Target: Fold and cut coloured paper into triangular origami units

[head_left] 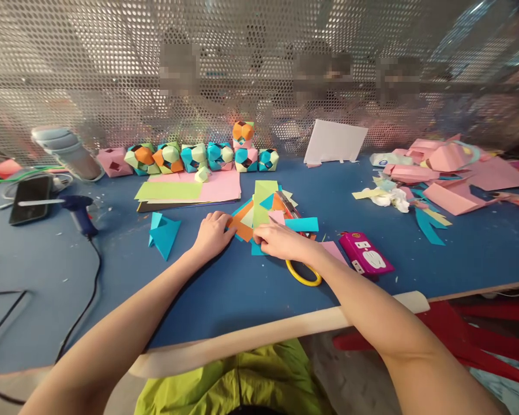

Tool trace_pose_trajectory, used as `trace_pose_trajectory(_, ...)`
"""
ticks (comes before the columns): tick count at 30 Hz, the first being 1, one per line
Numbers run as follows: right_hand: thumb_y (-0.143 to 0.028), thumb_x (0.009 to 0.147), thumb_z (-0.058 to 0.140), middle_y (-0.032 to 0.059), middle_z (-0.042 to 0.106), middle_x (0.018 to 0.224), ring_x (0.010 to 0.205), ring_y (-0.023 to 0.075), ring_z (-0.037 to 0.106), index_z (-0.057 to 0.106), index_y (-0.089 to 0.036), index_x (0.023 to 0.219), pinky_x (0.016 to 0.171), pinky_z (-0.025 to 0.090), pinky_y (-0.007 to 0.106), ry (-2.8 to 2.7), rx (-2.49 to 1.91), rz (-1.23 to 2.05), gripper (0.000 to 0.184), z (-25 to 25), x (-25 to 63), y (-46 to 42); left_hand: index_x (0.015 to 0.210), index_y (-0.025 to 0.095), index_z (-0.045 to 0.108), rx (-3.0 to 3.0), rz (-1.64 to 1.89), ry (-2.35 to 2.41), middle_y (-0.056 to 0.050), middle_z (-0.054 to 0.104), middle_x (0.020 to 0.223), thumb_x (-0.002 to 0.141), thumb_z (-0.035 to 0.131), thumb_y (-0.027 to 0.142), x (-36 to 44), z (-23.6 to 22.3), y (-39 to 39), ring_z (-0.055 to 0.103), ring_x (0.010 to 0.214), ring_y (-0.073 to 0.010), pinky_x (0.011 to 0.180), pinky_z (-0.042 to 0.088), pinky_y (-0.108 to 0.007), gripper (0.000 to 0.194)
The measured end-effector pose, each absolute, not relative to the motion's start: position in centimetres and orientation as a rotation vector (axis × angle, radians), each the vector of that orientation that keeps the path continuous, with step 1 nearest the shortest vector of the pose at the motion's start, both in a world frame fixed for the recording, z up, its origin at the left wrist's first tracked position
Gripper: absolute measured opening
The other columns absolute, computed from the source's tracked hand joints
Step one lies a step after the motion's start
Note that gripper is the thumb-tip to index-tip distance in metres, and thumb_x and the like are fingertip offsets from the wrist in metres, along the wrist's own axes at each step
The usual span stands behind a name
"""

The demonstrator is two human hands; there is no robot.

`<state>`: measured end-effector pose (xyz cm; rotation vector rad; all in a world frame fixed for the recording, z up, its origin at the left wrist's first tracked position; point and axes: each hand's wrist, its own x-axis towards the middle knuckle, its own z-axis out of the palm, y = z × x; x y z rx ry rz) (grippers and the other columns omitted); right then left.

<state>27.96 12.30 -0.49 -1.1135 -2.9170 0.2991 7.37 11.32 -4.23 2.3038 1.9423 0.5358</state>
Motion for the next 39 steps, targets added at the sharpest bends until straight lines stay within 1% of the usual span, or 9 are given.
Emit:
trace_pose_trajectory(3,-0.004,0.074,0.051,0.0006,0.063,0.07,0.064,0.0148,0.055,0.062,-0.02,0.069,0.054,0.032,0.026,-2.974,-1.164,0.399,0.019,1.0,29.7,12.4,0.113,0.016,0.061,2.268,0.522,2.006,-0.014,0.061,0.113,0.084,0.055,0.037,7.6,-4.3,12.1,0.054,0.108,-0.0314,0.09,0.043,-0.043,0.036)
trace_pose_trajectory(6,-0.011,0.077,0.052,0.0034,0.066,0.079,0.077,0.0182,0.059,0.062,-0.02,0.064,0.061,0.036,0.027,-2.927,-1.21,0.34,0.019,2.0,30.6,12.4,0.11,0.014,0.062,2.234,0.509,2.033,-0.015,0.06,0.109,0.081,0.059,0.037,8.0,-4.4,12.7,0.055,0.105,-0.0315,0.088,0.044,-0.042,0.037)
trace_pose_trajectory(11,-0.02,0.088,0.053,0.0098,0.066,0.11,0.107,0.0236,0.057,0.066,-0.014,0.101,0.091,0.039,0.034,-2.779,-1.061,0.14,0.019,-0.3,28.0,12.3,0.087,0.016,0.066,2.208,0.505,1.996,-0.01,0.063,0.09,0.082,0.054,0.028,8.4,-4.1,12.9,0.061,0.089,-0.0259,0.08,0.047,-0.038,0.018)
trace_pose_trajectory(14,-0.032,0.093,0.054,0.0132,0.062,0.122,0.113,0.025,0.055,0.06,-0.01,0.117,0.092,0.038,0.035,-2.773,-0.959,0.067,0.033,-2.2,26.3,12.4,0.076,0.018,0.064,2.222,0.538,1.97,-0.008,0.063,0.085,0.082,0.051,0.024,8.5,-4.1,12.8,0.061,0.086,-0.0248,0.078,0.047,-0.037,0.015)
trace_pose_trajectory(16,-0.029,0.094,0.053,0.0128,0.067,0.111,0.106,0.0236,0.059,0.064,-0.01,0.108,0.088,0.038,0.034,-2.768,-0.953,-0.004,0.026,-2.9,25.8,12.6,0.072,0.019,0.062,2.231,0.573,1.962,-0.008,0.063,0.085,0.081,0.051,0.022,8.5,-4.2,12.7,0.061,0.086,-0.0248,0.078,0.047,-0.038,0.015)
trace_pose_trajectory(21,-0.008,0.089,0.049,0.01,0.069,0.081,0.083,0.0214,0.061,0.07,-0.011,0.082,0.078,0.035,0.033,-2.776,-0.925,-0.097,0.022,-3.5,26.1,13.5,0.083,0.02,0.063,2.277,0.648,1.87,-0.008,0.067,0.1,0.08,0.05,0.019,8.0,-4.2,11.7,0.061,0.097,-0.0239,0.088,0.047,-0.038,0.014)
trace_pose_trajectory(25,-0.01,0.089,0.048,0.0108,0.068,0.084,0.084,0.0216,0.059,0.069,-0.011,0.084,0.08,0.034,0.034,-2.71,-0.939,-0.127,0.021,-4.0,26.4,13.7,0.098,0.021,0.062,2.319,0.647,1.759,-0.005,0.067,0.112,0.072,0.054,0.015,7.5,-4.2,10.8,0.06,0.104,-0.0239,0.094,0.046,-0.038,0.029)
trace_pose_trajectory(29,-0.032,0.089,0.059,0.0115,0.068,0.097,0.094,0.0238,0.058,0.067,-0.011,0.097,0.083,0.036,0.033,-2.635,-0.947,-0.077,0.024,-4.4,26.3,13.6,0.108,0.018,0.059,2.32,0.679,1.736,-0.009,0.065,0.116,0.072,0.054,0.018,7.4,-4.4,10.7,0.059,0.108,-0.0267,0.097,0.045,-0.043,0.037)
trace_pose_trajectory(39,-0.018,0.092,0.051,0.0073,0.071,0.088,0.088,0.0176,0.062,0.07,-0.014,0.083,0.08,0.043,0.028,-2.398,-1.038,0.117,0.021,-4.2,25.7,14.6,0.107,0.019,0.06,2.255,0.907,1.739,-0.009,0.064,0.116,0.073,0.052,0.013,7.1,-4.2,10.9,0.058,0.11,-0.0238,0.097,0.047,-0.038,0.035)
